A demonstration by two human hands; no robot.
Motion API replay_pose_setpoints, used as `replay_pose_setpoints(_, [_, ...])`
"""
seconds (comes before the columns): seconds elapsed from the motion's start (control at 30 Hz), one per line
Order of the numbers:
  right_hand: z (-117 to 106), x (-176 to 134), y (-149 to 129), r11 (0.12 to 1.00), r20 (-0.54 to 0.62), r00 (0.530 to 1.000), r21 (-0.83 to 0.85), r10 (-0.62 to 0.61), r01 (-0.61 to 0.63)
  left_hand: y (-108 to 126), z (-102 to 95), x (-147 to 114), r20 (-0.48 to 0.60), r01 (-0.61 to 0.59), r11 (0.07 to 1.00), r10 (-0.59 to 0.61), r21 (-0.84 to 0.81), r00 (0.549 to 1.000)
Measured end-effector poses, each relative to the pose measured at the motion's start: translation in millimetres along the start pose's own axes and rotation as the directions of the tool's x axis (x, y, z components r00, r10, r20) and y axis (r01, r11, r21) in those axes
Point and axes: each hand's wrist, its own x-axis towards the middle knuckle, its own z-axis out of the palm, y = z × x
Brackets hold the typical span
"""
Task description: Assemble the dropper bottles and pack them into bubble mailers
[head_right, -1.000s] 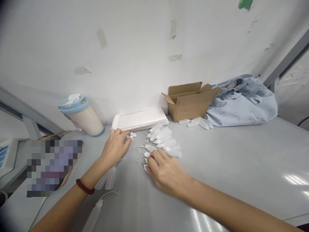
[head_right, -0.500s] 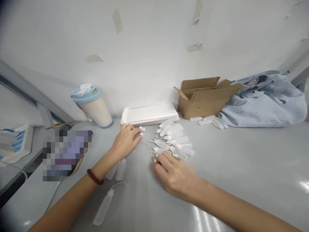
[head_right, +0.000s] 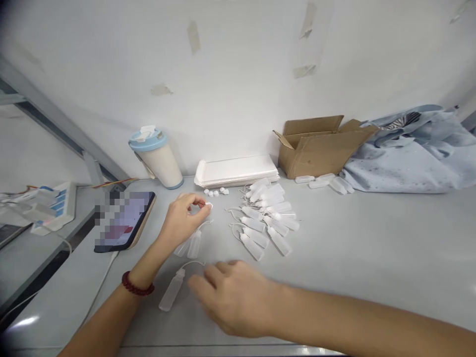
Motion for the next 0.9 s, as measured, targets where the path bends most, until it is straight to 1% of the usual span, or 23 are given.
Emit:
replay_pose_setpoints(0.07, [8,16,-13,0.998,0.047,0.999,-0.056,0.012,-0.010,-2,0.0,-3,-0.060,0.022,0.999,-0.024,-0.029,0.998])
replay_pose_setpoints(0.13, [16,31,-22,0.997,0.055,0.998,-0.079,0.015,-0.011,-5,0.1,-6,-0.101,0.017,0.998,-0.022,-0.053,0.995])
replay_pose_setpoints(0.27, [25,49,-28,0.994,0.061,0.997,-0.091,-0.050,0.055,-9,-0.1,-7,-0.140,-0.016,0.995,0.002,-0.100,0.990])
replay_pose_setpoints(0.37, [23,44,-28,0.991,0.097,0.993,-0.104,-0.069,0.079,-8,0.1,-7,-0.135,-0.005,0.987,-0.017,-0.163,0.991])
replay_pose_setpoints(0.43, [18,32,-30,0.992,0.124,0.991,-0.104,-0.055,0.068,-7,-0.1,-7,-0.129,0.025,0.975,-0.054,-0.220,0.990])
replay_pose_setpoints(0.47, [14,25,-31,0.993,0.110,0.993,-0.110,-0.033,0.045,-5,-0.5,-7,-0.125,0.045,0.967,-0.079,-0.251,0.989])
replay_pose_setpoints(0.6, [0,-6,-30,0.988,0.014,1.000,-0.149,-0.025,0.027,0,-3.1,-8,-0.085,0.153,0.905,-0.202,-0.397,0.976])
replay_pose_setpoints(0.67, [-5,-15,-23,0.982,-0.028,1.000,-0.186,-0.014,0.008,3,-4.1,-9,-0.038,0.206,0.852,-0.255,-0.482,0.966])
replay_pose_setpoints(0.73, [-11,-19,-11,0.970,-0.113,0.994,-0.241,-0.011,-0.017,5,-4.8,-9,0.024,0.249,0.789,-0.285,-0.562,0.958])
replay_pose_setpoints(0.83, [-18,-21,13,0.949,-0.296,0.955,-0.303,-0.004,-0.090,8,-5.8,-12,0.134,0.306,0.696,-0.291,-0.649,0.947])
replay_pose_setpoints(0.9, [-21,-23,29,0.961,-0.388,0.922,-0.250,0.016,-0.121,12,-7.1,-14,0.225,0.347,0.647,-0.267,-0.679,0.937])
